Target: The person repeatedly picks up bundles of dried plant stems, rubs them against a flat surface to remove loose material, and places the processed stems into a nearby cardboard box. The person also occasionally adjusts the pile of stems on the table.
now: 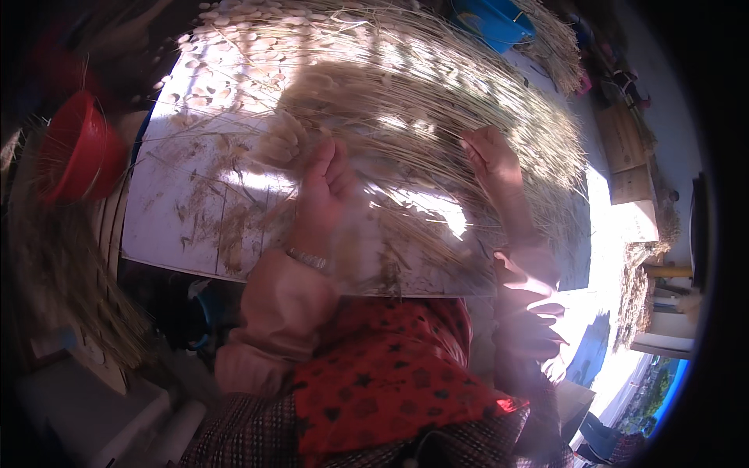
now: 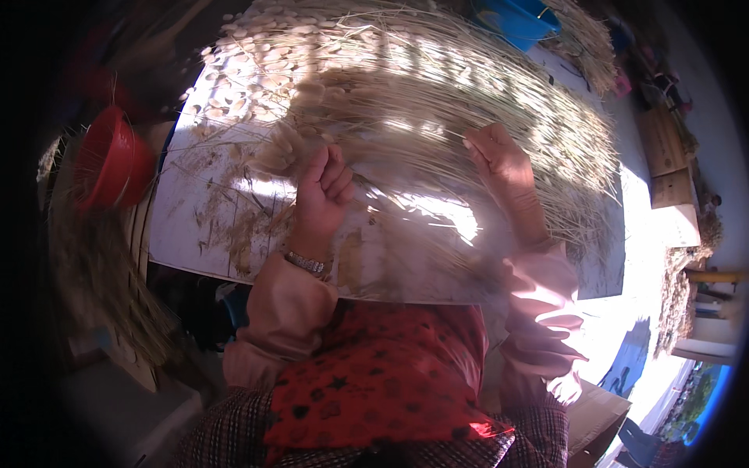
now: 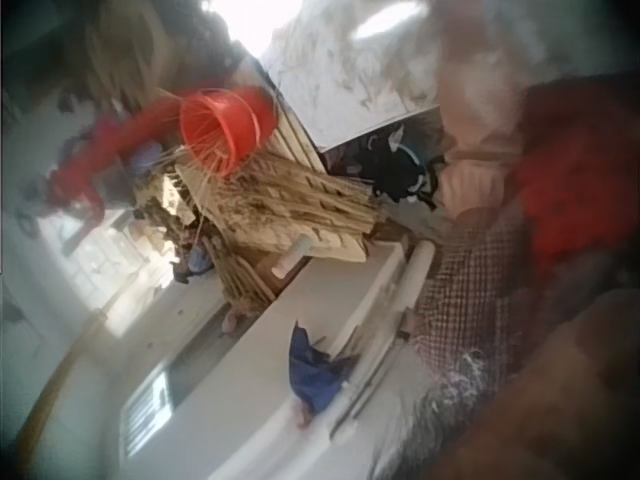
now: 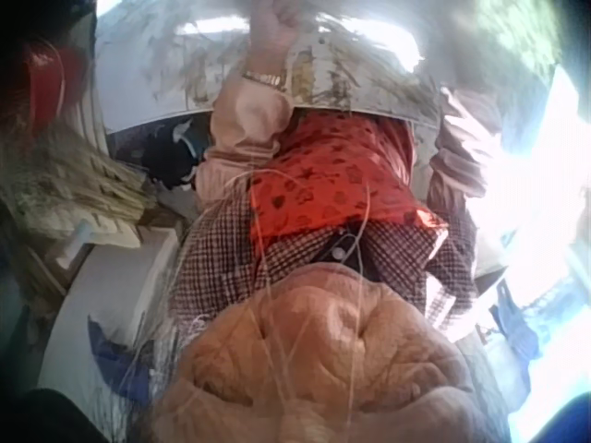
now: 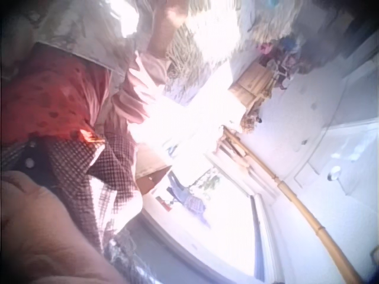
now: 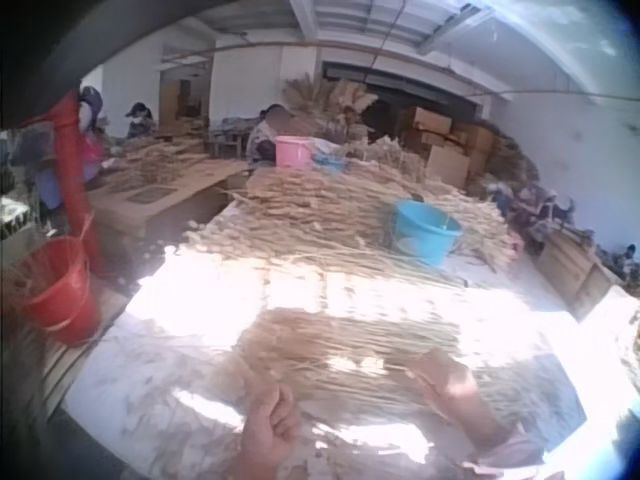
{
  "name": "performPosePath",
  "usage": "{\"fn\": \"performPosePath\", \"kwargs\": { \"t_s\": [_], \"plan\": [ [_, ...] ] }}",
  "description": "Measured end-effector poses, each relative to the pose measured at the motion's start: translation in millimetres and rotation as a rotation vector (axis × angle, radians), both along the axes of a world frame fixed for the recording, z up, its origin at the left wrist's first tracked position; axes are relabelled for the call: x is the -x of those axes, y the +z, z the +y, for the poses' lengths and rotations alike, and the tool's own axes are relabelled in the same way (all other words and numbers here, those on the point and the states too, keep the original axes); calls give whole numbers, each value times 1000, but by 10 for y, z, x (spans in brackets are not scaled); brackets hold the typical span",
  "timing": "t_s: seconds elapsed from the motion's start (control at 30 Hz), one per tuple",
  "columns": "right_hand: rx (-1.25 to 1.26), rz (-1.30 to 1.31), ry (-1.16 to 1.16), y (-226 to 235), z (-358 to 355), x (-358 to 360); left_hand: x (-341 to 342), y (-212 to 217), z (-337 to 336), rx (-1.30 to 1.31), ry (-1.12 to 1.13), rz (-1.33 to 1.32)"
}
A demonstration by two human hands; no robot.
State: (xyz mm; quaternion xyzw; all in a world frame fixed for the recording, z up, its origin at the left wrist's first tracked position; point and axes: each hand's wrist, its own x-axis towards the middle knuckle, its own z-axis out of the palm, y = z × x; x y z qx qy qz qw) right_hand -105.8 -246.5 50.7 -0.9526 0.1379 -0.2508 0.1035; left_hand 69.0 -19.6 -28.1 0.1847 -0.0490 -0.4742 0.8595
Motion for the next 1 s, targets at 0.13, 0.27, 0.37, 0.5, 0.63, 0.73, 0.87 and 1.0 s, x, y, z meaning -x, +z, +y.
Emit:
{"fn": "performPosePath", "kwargs": {
  "t_s": [0.13, 0.27, 0.37, 0.5, 0.63, 0.73, 0.87, 1.0],
  "plan": [
    [-322, 20, -171, 114, 432, 74, 38, -35, -16, 125, 32, 7],
    [-140, 10, 87, 101, 703, 211, 59, -25, -29, 192, 71, -71],
    [-120, 179, 33, -40, 832, 247, 73, 1, -36, 226, 69, -101],
    [-314, 164, 144, -119, 919, 272, 110, 20, -60, 130, 159, -117],
    [-534, 318, 91, -11, 1006, 313, 52, 13, -40, 37, 100, -96],
    [-604, 355, 25, 50, 959, 256, 18, 14, -37, 3, 58, -68],
    [-259, 104, 84, -55, 584, -10, 61, 33, -81, -40, 111, -71],
    [-41, -16, 19, -276, 104, -329, 61, 62, -77, -105, 72, 29]
  ]
}}
